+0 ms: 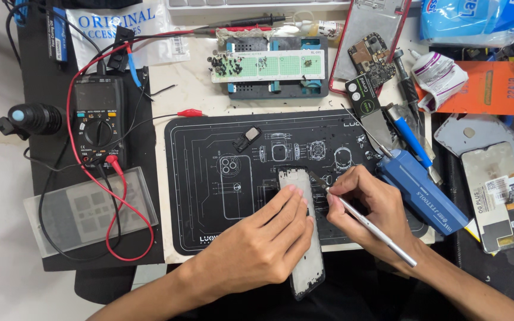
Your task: The person removes small internal components from a phone frame using a thin metal tool and by hand. They handle the phone frame and various electronic parts on a workspace.
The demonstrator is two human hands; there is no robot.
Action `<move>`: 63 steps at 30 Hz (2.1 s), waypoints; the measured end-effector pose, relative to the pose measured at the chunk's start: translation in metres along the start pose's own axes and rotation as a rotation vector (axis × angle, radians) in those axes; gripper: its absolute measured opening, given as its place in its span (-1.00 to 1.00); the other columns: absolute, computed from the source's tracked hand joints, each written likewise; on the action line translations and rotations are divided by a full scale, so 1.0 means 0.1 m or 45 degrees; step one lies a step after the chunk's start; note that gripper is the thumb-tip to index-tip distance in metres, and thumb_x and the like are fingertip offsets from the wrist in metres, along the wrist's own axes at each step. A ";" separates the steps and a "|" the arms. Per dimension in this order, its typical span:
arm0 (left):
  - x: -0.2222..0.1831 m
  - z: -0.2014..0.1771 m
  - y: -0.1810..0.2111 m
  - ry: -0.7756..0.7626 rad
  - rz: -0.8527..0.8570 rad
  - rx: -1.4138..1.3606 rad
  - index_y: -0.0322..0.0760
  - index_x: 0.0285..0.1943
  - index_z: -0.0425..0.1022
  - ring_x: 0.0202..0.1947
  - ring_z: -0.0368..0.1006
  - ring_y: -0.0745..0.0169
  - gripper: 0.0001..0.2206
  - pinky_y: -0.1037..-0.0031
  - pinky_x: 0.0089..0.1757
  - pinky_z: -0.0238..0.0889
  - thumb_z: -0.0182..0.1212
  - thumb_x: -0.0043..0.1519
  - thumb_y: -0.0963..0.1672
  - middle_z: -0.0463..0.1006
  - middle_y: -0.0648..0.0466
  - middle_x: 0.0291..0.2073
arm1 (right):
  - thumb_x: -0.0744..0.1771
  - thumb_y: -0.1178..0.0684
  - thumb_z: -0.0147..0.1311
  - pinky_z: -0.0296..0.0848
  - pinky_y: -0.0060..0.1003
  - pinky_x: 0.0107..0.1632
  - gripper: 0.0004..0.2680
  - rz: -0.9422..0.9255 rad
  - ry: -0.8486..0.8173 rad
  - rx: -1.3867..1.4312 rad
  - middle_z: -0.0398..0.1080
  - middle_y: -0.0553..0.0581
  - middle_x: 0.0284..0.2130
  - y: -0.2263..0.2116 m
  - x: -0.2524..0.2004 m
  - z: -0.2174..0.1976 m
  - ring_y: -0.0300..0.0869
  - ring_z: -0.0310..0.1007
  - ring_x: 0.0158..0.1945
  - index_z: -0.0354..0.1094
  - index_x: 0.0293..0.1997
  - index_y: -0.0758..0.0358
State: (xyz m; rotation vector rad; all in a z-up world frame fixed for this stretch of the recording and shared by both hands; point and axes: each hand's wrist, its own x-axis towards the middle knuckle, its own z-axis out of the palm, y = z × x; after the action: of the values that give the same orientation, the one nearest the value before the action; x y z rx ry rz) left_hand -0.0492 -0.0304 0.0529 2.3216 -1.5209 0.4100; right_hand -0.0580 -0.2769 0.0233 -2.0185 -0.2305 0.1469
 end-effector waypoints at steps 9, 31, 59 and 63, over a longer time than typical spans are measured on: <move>0.00 0.03 0.04 0.000 -0.005 0.036 -0.54 -0.04 0.58 0.10 0.54 -0.13 -0.74 0.19 0.23 0.32 0.21 0.17 -0.18 0.62 -0.25 -0.06 | 0.23 0.23 0.25 0.41 -0.44 -0.38 -0.86 -0.103 0.048 -0.195 0.46 0.09 -0.42 -0.03 0.00 0.03 -0.32 0.46 -0.42 0.32 -0.28 0.35; 0.02 0.11 0.09 0.003 0.026 0.103 -0.53 -0.09 0.58 0.08 0.53 -0.08 -0.77 0.24 0.19 0.34 0.19 0.18 -0.18 0.61 -0.19 -0.09 | 0.23 0.26 0.25 0.46 -0.42 -0.34 -0.83 -0.284 0.020 -0.307 0.43 0.15 -0.38 -0.02 -0.01 0.05 -0.23 0.51 -0.38 0.28 -0.25 0.38; -0.04 0.12 0.05 0.051 0.007 -0.012 -0.57 0.04 0.57 0.12 0.52 -0.11 -0.70 0.21 0.21 0.34 0.23 0.16 -0.20 0.59 -0.22 -0.02 | 0.22 0.32 0.24 0.43 -0.34 -0.37 -0.81 -0.318 -0.065 -0.297 0.39 0.17 -0.40 -0.06 0.07 0.01 -0.18 0.46 -0.42 0.23 -0.28 0.38; -0.08 0.09 0.01 0.043 -0.031 -0.125 -0.54 0.05 0.57 0.15 0.50 -0.14 -0.69 0.17 0.24 0.31 0.23 0.14 -0.21 0.58 -0.21 0.01 | 0.22 0.33 0.25 0.45 -0.34 -0.33 -0.81 -0.366 -0.072 -0.323 0.39 0.17 -0.39 -0.06 0.08 -0.01 -0.17 0.47 -0.39 0.26 -0.25 0.39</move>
State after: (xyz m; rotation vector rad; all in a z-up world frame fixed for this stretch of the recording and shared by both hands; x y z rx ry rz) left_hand -0.0523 -0.0280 0.0417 2.2446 -1.4623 0.3583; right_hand -0.0510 -0.2733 0.0287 -2.2071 -0.5966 -0.0083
